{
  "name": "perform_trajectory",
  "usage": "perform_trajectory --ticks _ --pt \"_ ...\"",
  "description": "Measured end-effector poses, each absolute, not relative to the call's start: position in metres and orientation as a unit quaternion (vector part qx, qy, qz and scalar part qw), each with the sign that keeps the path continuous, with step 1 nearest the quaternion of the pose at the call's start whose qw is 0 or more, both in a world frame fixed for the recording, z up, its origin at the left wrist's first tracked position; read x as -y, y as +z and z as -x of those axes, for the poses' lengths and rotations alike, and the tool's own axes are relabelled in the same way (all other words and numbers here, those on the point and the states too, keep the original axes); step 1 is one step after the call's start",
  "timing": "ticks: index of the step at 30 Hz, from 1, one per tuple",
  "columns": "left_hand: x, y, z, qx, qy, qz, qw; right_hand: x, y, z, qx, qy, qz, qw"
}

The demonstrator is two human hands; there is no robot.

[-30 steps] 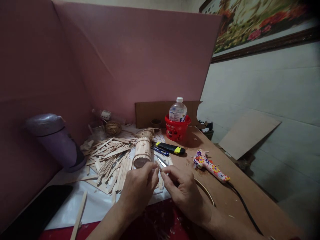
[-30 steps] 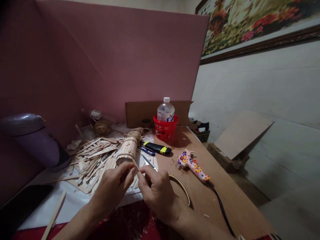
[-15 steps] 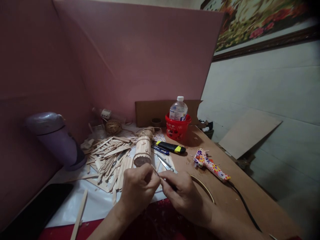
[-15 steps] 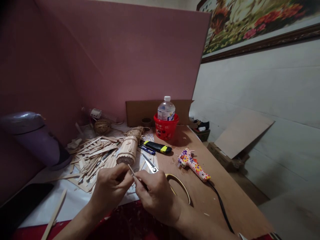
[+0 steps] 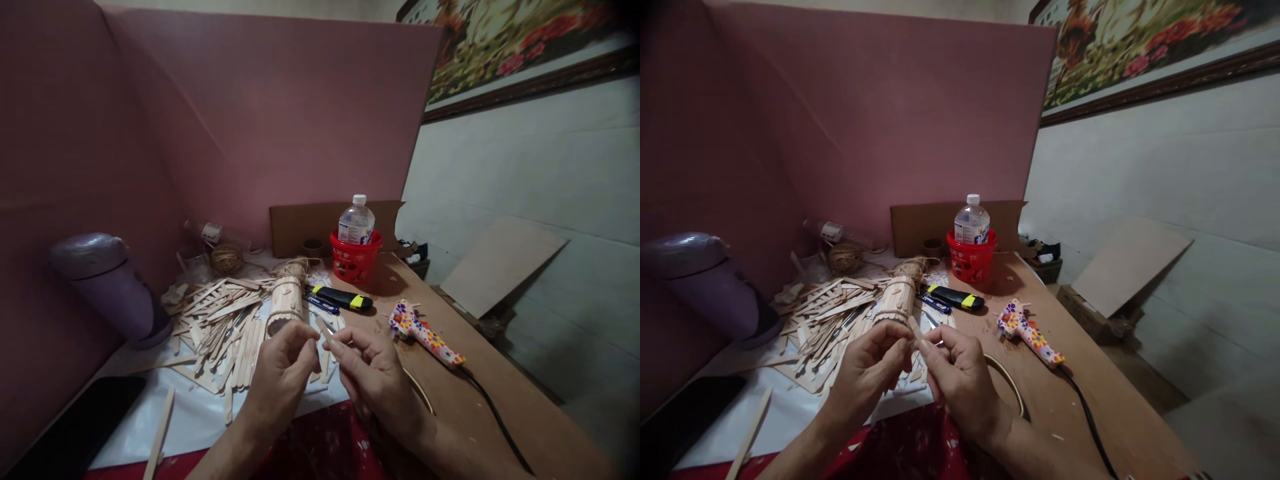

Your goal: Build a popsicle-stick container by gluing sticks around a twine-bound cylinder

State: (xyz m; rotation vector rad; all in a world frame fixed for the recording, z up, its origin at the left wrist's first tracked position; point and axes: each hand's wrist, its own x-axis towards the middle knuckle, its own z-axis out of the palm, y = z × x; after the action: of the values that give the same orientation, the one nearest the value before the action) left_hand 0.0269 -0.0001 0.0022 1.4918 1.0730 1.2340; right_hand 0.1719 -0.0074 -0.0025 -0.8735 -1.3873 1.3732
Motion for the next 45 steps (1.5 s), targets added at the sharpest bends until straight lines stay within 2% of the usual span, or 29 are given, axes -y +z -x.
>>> perform_trajectory --ticks 5,13,28,37,40,45 --pt "0.000 0.005 -0.024 -0.424 0.504 -0.574 0.486 0.012 -0.002 -0.171 0.592 0.529 0.380 0.474" --pt "0.001 0.009 -0.027 -0.400 0.502 -0.517 0.566 0.012 -0.008 -0.175 0.727 0.335 0.376 0.467" --pt "-0.003 0.002 -0.023 -0.317 0.500 -0.452 0.667 0.012 -0.010 -0.174 0.732 0.355 0.347 0.466" --pt "-0.006 -0.006 -0.029 -0.400 0.521 -0.396 0.641 0.009 -0.025 -0.172 0.819 0.152 0.375 0.407" --pt "-0.007 -0.008 -0.029 -0.405 0.522 -0.391 0.641 0.009 -0.021 -0.170 0.796 0.205 0.393 0.412" --pt "-0.008 -0.005 -0.027 -0.348 0.504 -0.414 0.673 0.008 -0.008 -0.170 0.692 0.442 0.342 0.457"
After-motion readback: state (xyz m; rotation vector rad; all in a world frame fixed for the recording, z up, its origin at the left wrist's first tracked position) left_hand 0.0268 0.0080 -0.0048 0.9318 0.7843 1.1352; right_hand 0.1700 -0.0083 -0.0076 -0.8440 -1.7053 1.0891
